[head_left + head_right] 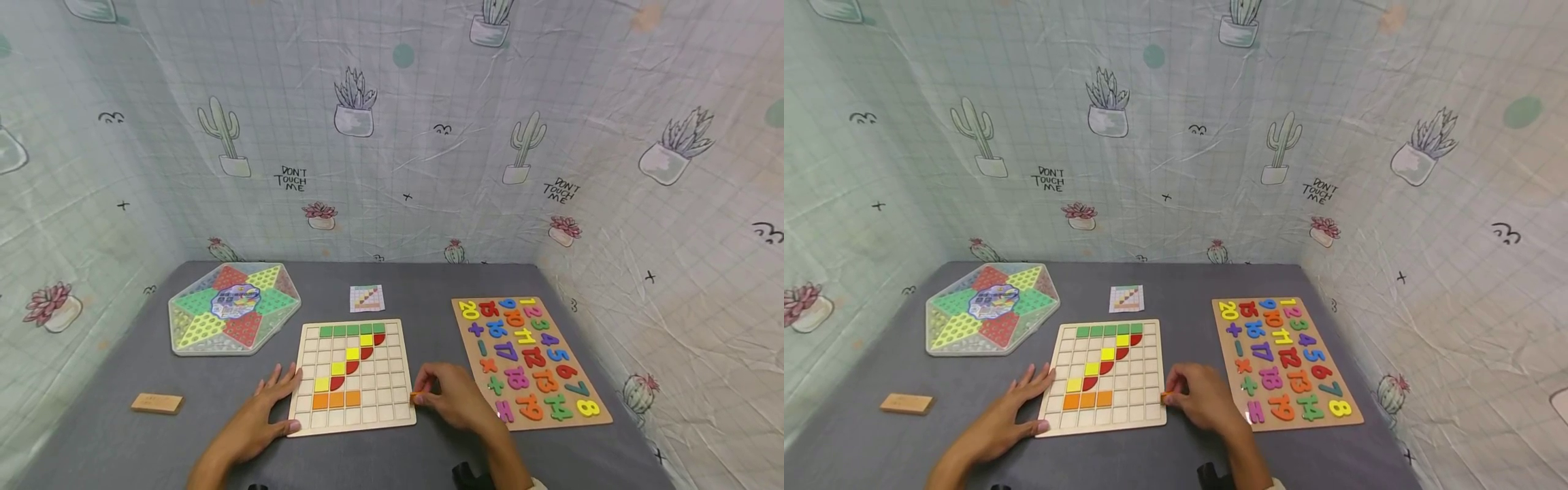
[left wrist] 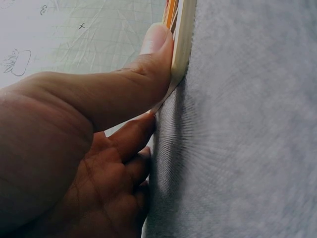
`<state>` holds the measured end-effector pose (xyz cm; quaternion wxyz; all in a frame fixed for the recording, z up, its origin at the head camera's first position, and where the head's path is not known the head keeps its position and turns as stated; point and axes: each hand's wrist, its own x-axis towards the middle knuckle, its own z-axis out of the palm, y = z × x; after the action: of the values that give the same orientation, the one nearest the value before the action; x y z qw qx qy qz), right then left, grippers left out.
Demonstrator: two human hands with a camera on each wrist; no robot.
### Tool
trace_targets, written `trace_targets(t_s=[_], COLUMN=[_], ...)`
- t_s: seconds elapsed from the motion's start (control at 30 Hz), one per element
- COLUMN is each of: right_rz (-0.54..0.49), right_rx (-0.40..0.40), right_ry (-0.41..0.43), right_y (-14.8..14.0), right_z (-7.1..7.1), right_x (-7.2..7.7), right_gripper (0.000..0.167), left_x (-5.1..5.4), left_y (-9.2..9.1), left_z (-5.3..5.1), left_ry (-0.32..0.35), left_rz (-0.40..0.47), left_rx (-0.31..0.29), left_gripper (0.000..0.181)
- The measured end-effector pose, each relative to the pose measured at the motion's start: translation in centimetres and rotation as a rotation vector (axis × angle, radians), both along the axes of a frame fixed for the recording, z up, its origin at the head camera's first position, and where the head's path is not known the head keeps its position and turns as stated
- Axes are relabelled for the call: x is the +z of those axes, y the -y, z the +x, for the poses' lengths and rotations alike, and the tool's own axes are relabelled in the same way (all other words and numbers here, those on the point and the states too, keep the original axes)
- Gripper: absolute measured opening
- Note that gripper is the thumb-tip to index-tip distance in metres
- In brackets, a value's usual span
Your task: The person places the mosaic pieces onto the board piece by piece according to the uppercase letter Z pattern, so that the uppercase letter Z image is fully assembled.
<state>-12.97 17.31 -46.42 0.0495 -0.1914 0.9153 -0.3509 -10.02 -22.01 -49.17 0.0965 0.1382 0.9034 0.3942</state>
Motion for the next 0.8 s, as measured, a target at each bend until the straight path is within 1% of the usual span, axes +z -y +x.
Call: trace_targets(t_s=[0.07,0.17,0.3,0.43,0.5,0.6,0.7,0.8], right_rz=[-0.008,-0.007,-0.004,-0.003,-0.008,-0.005,0.025,0.068], right_rx=[0.007,0.033,0.096,0.142,0.133,0.086,0.033,0.005], right_ry=[-0.008,0.007,0.042,0.041,0.036,0.037,0.047,0.050], right_y=[0.6,1.4,2.5,3.7,4.4,5.2,6.1,6.8], right_z=[-0.1,-0.3,-0.6,-1.1,-1.4,-1.5,-1.6,-1.6], right_x=[0.1,0.3,0.6,0.8,0.7,0.4,0.0,-0.3], right_gripper=[0.017,0.013,0.010,0.012,0.014,0.017,0.019,0.022], left_x=[0.0,0.0,0.1,0.1,0.2,0.1,0.1,0.0], left_y=[0.0,0.0,0.0,0.0,0.0,0.0,0.0,0.0], left_z=[0.0,0.0,0.0,0.0,0.0,0.0,0.0,-0.1], left_ry=[0.001,0.004,-0.001,-0.008,-0.008,0.001,0.007,0.009], left_rz=[0.001,-0.001,-0.004,-0.002,0.000,-0.001,-0.009,-0.016], left_rx=[0.006,0.011,0.010,0.012,0.014,0.014,0.005,0.004], left_gripper=[0.096,0.096,0.096,0.095,0.095,0.095,0.095,0.095])
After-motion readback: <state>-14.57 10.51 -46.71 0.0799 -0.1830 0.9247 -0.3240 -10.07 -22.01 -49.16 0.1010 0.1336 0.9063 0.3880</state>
